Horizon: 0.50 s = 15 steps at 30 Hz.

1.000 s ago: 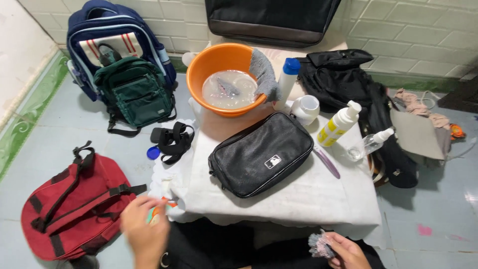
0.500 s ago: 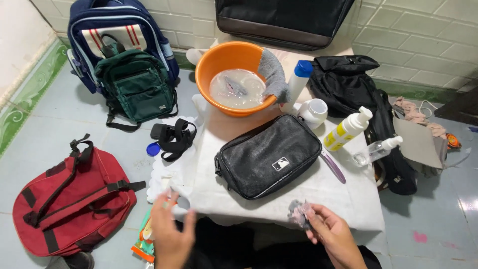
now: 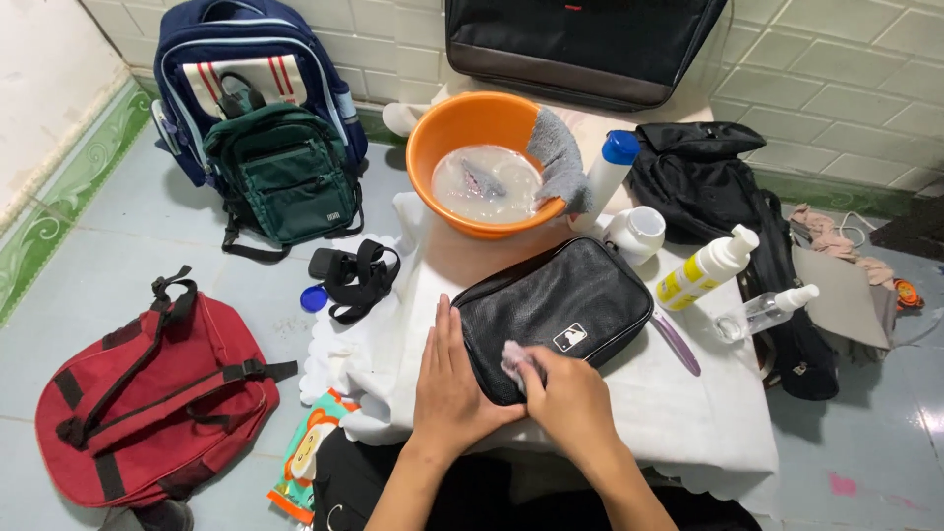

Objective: Cleaning a black pouch by scrubbing it with a toothbrush and wiping it with a damp cloth.

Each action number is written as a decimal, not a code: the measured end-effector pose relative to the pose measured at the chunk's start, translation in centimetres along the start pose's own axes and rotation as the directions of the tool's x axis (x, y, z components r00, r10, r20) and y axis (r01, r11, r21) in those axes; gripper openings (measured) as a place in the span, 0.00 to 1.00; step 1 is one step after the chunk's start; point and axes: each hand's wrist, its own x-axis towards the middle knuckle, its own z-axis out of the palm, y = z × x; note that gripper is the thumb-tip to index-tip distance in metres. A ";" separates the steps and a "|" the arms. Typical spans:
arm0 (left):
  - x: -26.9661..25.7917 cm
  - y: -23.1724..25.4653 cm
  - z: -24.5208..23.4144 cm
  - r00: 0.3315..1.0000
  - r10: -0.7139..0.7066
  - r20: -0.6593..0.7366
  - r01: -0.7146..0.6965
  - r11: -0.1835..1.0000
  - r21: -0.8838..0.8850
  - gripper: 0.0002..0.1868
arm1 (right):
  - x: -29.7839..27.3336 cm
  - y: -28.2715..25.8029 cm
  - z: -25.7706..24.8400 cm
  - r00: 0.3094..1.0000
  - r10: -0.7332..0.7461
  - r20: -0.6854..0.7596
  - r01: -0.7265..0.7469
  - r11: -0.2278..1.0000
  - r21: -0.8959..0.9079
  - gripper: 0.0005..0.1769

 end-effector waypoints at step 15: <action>0.1 -0.2 0.1 0.999 0.046 0.015 -0.046 0.999 -0.007 0.83 | 0.8 1.8 0.2 0.984 0.156 0.084 -0.165 0.980 0.110 0.15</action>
